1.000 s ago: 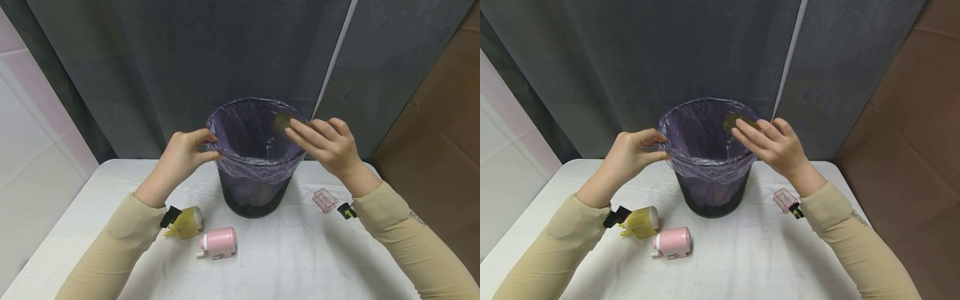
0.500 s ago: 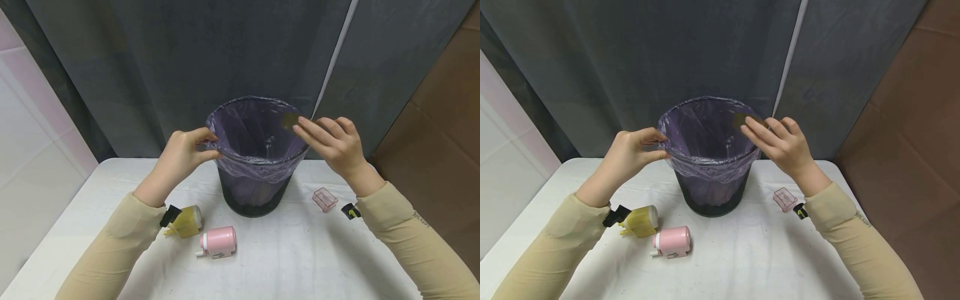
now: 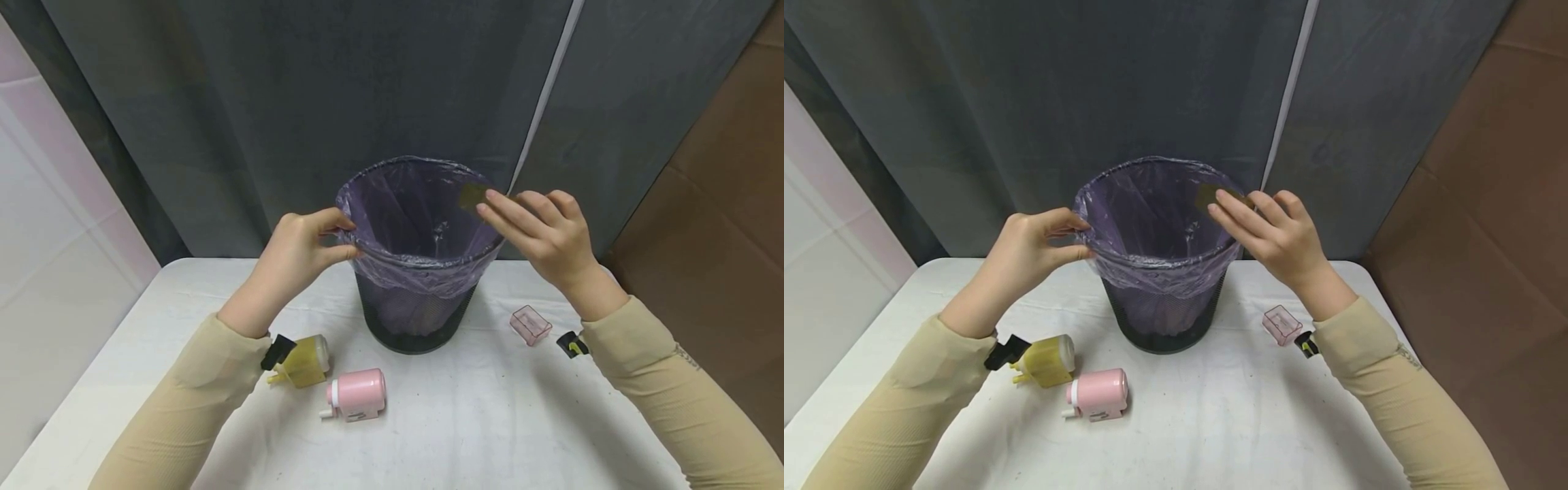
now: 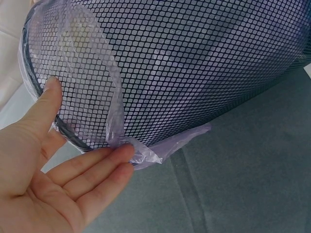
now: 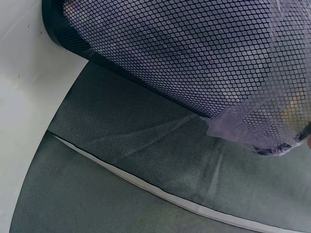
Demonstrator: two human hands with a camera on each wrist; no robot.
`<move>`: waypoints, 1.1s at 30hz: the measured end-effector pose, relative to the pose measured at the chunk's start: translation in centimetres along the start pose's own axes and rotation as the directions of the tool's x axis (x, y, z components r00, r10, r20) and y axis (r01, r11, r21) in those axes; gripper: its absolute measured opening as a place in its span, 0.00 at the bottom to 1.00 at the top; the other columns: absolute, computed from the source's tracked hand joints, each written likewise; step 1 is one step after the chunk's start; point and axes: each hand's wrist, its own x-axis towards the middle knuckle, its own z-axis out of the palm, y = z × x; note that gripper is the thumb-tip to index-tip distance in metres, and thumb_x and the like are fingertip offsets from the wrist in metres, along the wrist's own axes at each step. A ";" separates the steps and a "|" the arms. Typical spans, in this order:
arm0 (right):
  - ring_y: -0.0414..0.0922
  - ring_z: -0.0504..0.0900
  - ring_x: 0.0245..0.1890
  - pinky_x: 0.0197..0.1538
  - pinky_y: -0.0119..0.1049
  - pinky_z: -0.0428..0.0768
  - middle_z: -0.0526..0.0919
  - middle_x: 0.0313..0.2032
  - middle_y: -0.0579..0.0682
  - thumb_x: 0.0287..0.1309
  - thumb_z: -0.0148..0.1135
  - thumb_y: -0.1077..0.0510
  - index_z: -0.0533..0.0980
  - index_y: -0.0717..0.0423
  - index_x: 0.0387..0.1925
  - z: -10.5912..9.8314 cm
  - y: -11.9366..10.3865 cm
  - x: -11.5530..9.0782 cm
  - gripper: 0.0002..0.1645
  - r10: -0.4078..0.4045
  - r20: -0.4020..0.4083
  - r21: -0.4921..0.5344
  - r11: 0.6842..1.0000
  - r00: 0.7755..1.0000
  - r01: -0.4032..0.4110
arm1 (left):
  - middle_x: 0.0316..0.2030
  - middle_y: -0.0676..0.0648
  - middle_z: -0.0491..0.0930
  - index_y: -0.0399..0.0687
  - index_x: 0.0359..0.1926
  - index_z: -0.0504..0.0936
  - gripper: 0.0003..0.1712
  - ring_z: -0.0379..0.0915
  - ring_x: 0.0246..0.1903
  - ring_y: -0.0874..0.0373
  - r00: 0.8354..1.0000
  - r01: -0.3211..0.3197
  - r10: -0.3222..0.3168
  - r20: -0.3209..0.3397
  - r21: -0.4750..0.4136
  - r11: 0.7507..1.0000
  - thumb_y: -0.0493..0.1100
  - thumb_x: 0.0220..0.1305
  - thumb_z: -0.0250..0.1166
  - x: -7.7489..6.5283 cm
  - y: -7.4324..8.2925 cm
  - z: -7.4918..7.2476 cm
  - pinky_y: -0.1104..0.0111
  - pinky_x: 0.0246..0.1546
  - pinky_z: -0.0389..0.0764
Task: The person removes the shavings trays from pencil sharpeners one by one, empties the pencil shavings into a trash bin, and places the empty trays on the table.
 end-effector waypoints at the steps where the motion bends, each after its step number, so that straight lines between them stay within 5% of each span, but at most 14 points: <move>1: 0.46 0.74 0.31 0.31 0.43 0.65 0.79 0.47 0.39 0.50 0.58 0.72 0.80 0.44 0.42 0.0 0.0 0.0 0.23 0.005 -0.003 -0.006 1.000 1.000 -0.005 | 0.34 0.53 0.81 0.47 0.35 0.81 0.14 0.76 0.38 0.59 1.000 0.000 0.000 0.000 0.000 1.000 0.42 0.43 0.73 0.0 0.0 0.0 0.65 0.36 0.76; 21: 0.49 0.75 0.29 0.33 0.48 0.64 0.82 0.41 0.40 0.49 0.61 0.66 0.82 0.46 0.37 -0.4 0.5 0.3 0.15 0.232 -0.076 -0.039 0.971 0.970 -0.235 | 0.34 0.53 0.81 0.47 0.35 0.81 0.15 0.76 0.38 0.57 1.000 0.008 -0.008 0.005 0.004 1.000 0.42 0.43 0.73 0.0 -0.3 0.0 0.60 0.39 0.76; 33: 0.53 0.74 0.35 0.38 0.51 0.64 0.81 0.43 0.41 0.41 0.70 0.61 0.81 0.49 0.41 -0.8 0.8 -1.6 0.20 0.424 -0.020 -0.001 0.905 0.905 -0.424 | 0.34 0.53 0.81 0.48 0.35 0.81 0.14 0.76 0.39 0.57 1.000 0.007 -0.007 0.004 0.001 1.000 0.42 0.43 0.73 0.0 -0.5 0.1 0.62 0.38 0.76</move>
